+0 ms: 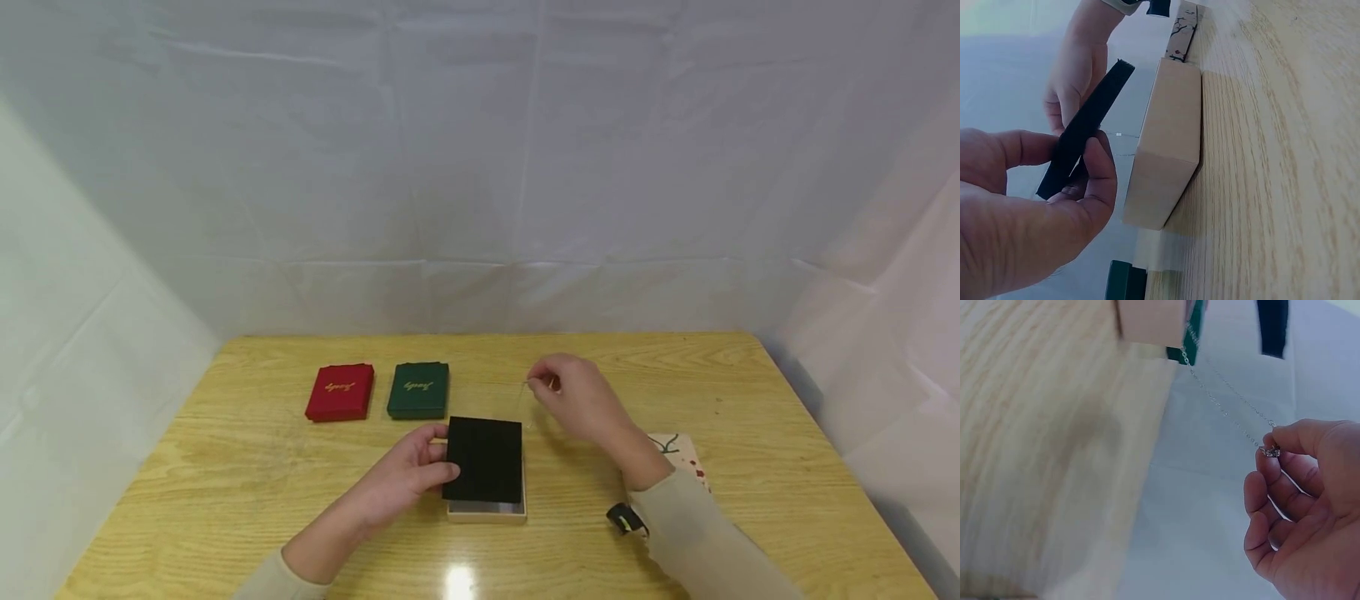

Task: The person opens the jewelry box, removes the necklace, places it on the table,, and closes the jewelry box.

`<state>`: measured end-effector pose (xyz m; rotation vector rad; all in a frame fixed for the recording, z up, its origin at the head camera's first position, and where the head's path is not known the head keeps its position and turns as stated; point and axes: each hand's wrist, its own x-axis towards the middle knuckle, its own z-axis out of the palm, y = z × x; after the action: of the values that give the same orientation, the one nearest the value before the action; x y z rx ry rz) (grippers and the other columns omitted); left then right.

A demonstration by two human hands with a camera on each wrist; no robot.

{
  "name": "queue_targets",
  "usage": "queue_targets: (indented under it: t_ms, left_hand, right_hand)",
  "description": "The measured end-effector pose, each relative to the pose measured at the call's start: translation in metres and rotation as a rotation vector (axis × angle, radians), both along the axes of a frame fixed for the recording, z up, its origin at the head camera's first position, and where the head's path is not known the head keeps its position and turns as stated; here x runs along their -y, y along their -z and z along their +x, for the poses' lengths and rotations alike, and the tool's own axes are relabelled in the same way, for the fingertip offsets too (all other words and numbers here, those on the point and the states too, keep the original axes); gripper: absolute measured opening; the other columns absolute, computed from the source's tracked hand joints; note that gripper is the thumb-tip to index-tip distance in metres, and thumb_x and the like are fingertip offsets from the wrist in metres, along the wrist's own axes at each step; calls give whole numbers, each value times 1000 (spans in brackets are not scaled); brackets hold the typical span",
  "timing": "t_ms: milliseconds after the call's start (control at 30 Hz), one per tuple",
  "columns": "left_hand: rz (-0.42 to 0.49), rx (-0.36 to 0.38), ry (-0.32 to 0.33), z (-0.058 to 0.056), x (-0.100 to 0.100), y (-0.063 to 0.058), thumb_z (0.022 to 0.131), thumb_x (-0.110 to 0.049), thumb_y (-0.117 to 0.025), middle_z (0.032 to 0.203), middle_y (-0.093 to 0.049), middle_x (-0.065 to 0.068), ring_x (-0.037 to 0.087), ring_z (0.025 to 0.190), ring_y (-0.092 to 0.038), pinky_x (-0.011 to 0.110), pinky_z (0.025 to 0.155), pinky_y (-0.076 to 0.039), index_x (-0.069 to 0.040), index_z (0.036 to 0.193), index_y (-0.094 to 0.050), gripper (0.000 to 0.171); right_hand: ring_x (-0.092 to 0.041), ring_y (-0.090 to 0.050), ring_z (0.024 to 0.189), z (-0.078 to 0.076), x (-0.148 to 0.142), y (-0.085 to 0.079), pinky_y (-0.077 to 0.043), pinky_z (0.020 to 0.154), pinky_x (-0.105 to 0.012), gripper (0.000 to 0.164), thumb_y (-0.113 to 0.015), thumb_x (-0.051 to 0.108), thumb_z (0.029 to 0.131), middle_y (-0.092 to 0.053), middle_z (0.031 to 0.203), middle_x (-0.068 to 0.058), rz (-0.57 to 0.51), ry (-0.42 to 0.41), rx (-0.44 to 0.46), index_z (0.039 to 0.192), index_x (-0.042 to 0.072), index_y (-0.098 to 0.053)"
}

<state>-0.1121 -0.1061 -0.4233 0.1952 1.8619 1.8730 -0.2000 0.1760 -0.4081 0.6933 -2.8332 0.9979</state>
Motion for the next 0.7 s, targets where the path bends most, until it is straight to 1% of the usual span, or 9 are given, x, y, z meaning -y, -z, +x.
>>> queue_targets:
  t_ms: [167,433,700]
  left_hand:
    - [-17,-1,-20,0,0,0,103,-6,-63,121,-72,14,24,106,-71,38,94,-57,7,150,-38,56]
    - [-24,-3,-44,0,-1,1,103,-7,-63,119,-74,14,23,102,-71,37,91,-58,7,150,-37,55]
    - [-22,1,-54,0,-3,1,103,-6,-63,119,-74,14,22,99,-71,35,89,-58,7,148,-39,53]
  right_hand:
    - [-13,-62,88,8,-6,-15,-53,71,-35,12,-68,18,106,-69,99,5,4,1,-21,111,11,-77]
    - [-14,-61,90,22,-13,-39,-53,74,-36,11,-68,16,106,-69,100,5,13,4,-84,111,12,-77]
    - [-12,-60,88,33,-19,-59,-49,68,-33,10,-69,16,106,-69,99,6,2,0,-156,110,15,-77]
